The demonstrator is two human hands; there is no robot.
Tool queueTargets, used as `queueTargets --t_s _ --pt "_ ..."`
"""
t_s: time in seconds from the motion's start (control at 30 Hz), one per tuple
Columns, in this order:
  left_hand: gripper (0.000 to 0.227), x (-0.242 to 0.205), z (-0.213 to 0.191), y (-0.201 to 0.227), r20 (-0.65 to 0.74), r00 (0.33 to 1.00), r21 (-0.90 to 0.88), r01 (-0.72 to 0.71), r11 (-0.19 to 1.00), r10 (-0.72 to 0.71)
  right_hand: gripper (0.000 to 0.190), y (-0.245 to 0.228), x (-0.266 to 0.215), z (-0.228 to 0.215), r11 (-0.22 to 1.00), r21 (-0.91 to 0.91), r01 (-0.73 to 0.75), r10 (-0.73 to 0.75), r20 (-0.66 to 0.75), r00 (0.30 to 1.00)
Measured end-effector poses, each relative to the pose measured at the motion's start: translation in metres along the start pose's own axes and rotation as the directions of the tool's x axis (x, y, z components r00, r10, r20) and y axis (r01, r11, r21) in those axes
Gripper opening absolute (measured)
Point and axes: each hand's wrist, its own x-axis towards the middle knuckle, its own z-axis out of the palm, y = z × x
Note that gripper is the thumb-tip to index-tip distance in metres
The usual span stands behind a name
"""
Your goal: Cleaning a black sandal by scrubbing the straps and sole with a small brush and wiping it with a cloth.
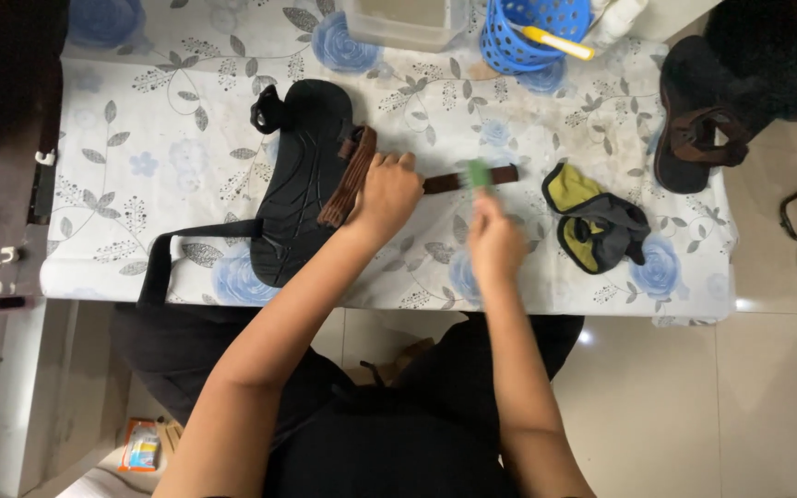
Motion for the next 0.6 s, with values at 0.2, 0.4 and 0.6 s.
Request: queueTargets --t_s 0.2,0.4,0.6 --pt "0.012 0.004 0.002 -0.001 0.044 0.999 -0.078 0.029 0.997 -0.026 0.014 -0.03 -0.003 -0.021 0.987 0.12 -0.107 0.108 0.003 0.994" --pt "0.014 0.005 0.007 -0.001 0.046 0.997 -0.103 0.066 0.993 -0.061 0.015 -0.014 -0.009 -0.016 0.998 0.057 -0.009 0.01 -0.015 1.0" --pt "0.017 0.008 0.016 0.001 0.015 0.996 -0.116 0.086 0.99 -0.085 0.015 -0.002 -0.004 -0.001 0.989 0.141 -0.045 0.052 -0.043 0.998"
